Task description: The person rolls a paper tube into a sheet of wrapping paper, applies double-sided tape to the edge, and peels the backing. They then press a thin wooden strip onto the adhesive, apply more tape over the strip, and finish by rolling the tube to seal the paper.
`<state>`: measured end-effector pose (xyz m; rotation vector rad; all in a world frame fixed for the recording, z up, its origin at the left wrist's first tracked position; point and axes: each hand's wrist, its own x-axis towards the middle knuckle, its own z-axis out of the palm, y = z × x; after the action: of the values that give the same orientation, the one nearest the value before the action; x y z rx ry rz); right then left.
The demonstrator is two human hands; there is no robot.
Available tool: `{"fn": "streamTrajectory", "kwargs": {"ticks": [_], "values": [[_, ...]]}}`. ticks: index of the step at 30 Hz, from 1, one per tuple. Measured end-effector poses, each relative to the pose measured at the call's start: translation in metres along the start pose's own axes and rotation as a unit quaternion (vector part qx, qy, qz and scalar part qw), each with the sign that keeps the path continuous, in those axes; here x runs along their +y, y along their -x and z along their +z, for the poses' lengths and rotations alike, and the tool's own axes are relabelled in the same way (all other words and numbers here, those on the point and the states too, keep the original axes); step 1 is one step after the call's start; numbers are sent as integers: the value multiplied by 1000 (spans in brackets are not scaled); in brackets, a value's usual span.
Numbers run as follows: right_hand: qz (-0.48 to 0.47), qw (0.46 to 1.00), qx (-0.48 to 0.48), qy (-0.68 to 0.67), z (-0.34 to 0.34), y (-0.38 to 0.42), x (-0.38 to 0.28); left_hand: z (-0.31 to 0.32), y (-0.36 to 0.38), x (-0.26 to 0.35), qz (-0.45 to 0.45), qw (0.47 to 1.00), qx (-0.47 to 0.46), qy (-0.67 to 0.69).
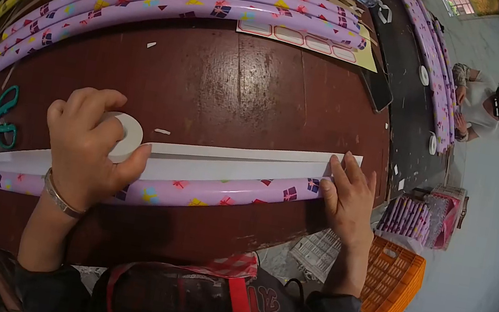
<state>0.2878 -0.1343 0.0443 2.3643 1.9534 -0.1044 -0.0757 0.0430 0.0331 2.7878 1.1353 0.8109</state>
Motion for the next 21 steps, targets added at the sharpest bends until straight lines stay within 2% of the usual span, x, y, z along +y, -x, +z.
{"fn": "streamTrajectory", "kwargs": {"ticks": [21], "values": [[17, 1000, -17, 0, -1, 1, 0, 2, 5, 4, -6, 999, -27, -32]]}}
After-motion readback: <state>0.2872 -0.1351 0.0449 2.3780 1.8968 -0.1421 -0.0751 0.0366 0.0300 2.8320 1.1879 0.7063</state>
